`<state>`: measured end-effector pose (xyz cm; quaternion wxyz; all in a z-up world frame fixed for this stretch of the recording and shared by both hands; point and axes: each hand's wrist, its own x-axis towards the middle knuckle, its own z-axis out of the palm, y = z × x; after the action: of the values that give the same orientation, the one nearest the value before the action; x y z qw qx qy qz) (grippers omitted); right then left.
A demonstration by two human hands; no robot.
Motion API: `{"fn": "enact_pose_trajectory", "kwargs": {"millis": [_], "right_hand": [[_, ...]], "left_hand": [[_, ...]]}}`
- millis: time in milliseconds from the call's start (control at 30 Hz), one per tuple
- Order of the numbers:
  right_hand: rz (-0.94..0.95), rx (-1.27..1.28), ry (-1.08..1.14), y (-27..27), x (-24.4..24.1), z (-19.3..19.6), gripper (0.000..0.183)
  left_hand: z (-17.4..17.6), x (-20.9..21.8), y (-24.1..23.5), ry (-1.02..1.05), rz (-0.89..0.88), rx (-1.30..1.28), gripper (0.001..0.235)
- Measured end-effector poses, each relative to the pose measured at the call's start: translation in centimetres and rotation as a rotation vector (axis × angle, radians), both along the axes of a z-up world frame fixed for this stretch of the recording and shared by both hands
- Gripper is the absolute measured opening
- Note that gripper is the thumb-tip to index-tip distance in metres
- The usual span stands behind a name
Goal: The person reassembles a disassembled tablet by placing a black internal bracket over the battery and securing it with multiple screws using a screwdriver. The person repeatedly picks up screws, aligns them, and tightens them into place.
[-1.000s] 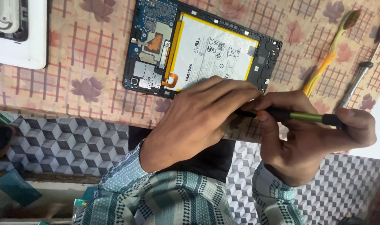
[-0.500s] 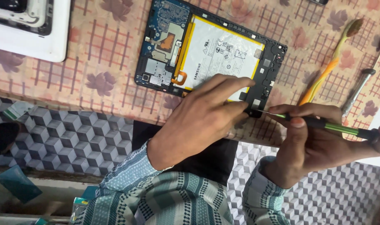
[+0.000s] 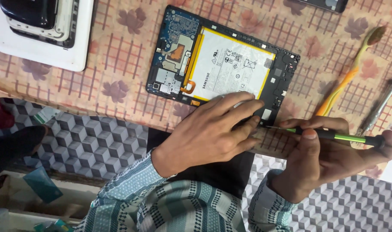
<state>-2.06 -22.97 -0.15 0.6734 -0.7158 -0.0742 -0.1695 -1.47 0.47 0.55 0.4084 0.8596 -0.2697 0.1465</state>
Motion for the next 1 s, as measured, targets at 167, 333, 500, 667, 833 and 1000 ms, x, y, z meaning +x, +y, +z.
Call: {"fn": "enact_pose_trajectory", "kwargs": {"millis": [167, 333, 500, 667, 833, 1000], "right_hand": [[0.075, -0.014, -0.024, -0.3, 0.1, 0.1, 0.074], [0.068, -0.052, -0.035, -0.6, 0.2, 0.0, 0.07], [0.069, -0.056, -0.043, -0.9, -0.1, -0.4, 0.071], [-0.011, -0.192, -0.025, -1.3, -0.6, -0.8, 0.075], [0.014, -0.178, -0.029, -1.7, -0.3, -1.0, 0.079], [0.01, -0.164, -0.043, -1.4, 0.0, -1.1, 0.09]], "left_hand": [[-0.2, 0.0, -0.1, 0.011, 0.013, 0.001, 0.031], [-0.4, -0.2, -0.4, -0.096, 0.104, 0.037, 0.021], [-0.2, -0.3, -0.2, -0.098, 0.08, 0.001, 0.016], [-0.1, 0.0, -0.3, -0.061, 0.051, 0.034, 0.019], [-0.2, 0.2, -0.2, -0.056, 0.035, 0.024, 0.019], [-0.1, 0.0, -0.3, -0.047, 0.055, -0.065, 0.017]]}}
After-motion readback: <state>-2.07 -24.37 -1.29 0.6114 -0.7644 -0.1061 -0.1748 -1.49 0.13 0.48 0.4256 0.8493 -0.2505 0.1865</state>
